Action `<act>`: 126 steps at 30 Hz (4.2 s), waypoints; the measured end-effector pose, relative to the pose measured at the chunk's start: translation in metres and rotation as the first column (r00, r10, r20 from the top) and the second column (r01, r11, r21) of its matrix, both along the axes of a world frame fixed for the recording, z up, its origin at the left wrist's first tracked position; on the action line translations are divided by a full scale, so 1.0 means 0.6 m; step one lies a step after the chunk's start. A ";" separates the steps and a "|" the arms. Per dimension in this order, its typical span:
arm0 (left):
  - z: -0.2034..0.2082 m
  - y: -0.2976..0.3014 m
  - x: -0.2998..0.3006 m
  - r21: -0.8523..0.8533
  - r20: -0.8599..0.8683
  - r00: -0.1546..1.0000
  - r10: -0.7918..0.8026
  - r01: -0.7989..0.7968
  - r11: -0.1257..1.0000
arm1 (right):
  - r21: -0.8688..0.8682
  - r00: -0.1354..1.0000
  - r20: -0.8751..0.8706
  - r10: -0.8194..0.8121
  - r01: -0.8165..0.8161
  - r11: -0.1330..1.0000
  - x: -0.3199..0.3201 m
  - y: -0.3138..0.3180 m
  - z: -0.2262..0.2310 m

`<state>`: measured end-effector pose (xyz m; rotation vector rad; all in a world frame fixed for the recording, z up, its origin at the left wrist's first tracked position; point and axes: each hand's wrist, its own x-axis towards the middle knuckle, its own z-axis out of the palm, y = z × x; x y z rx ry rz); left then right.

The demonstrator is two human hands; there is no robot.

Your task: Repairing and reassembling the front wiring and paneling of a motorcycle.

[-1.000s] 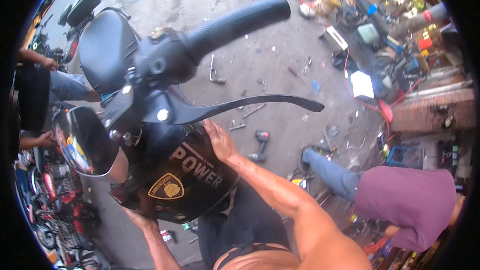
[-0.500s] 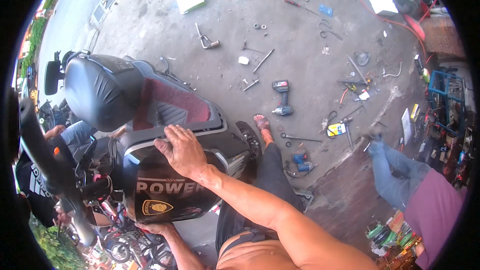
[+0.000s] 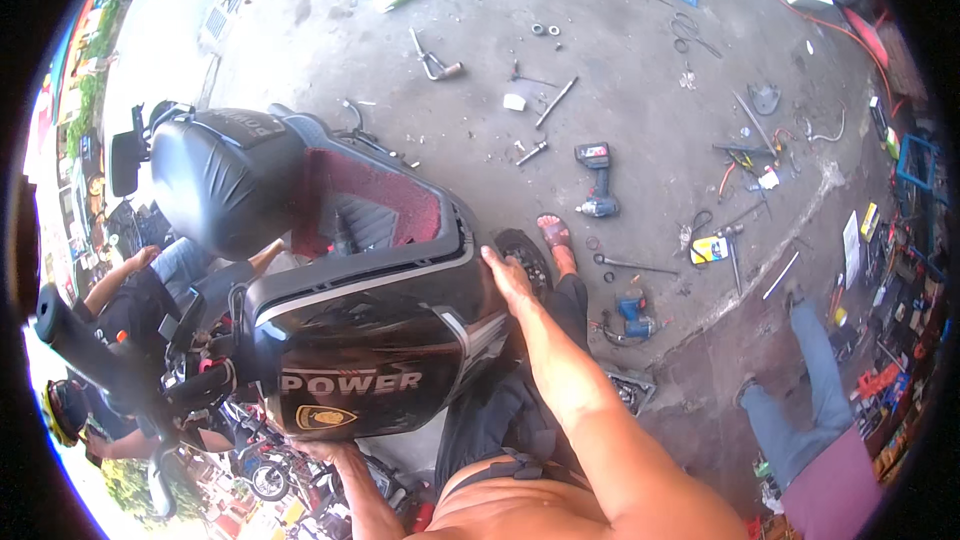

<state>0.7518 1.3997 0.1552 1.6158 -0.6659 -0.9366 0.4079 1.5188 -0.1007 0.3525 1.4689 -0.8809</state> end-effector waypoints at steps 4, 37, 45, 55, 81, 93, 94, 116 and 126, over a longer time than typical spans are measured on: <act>0.050 0.006 -0.100 0.029 0.142 0.988 0.063 -0.067 0.997 | 0.019 0.998 0.055 -0.012 0.011 1.000 0.004 -0.012 -0.006; -0.001 0.162 -0.015 -0.209 0.358 0.923 -0.143 0.229 0.951 | -0.591 0.736 -0.671 0.095 -0.607 0.530 -0.016 -0.075 0.361; -0.023 0.259 0.002 -0.155 0.329 0.939 -0.100 0.158 0.975 | -0.615 0.762 -0.645 0.046 -0.555 0.560 0.058 0.000 0.399; 0.012 0.283 -0.014 -0.223 0.213 0.974 -0.083 0.131 0.966 | -0.682 0.824 -0.567 -0.012 -0.461 0.567 0.032 0.032 0.405; 0.032 0.272 -0.028 -0.092 0.237 0.967 -0.092 0.117 0.989 | -0.633 0.730 -0.684 0.007 -0.598 0.491 0.024 0.015 0.407; 0.025 0.181 -0.021 -0.246 0.372 0.926 -0.060 0.161 0.956 | -0.682 0.791 -0.603 0.106 -0.580 0.446 -0.039 -0.059 0.383; 0.023 0.172 -0.017 -0.249 0.392 0.918 -0.057 0.165 0.954 | -0.846 0.942 -0.315 0.119 -0.335 0.414 -0.047 -0.072 0.382; 0.035 0.039 0.006 -0.071 0.353 0.931 -0.093 0.126 0.990 | -0.320 0.668 -0.736 0.106 -0.482 0.816 0.084 -0.211 0.457; 0.021 0.026 -0.007 -0.111 0.371 0.927 -0.050 0.097 0.989 | -0.278 0.798 -0.593 0.111 -0.332 0.902 0.041 -0.188 0.420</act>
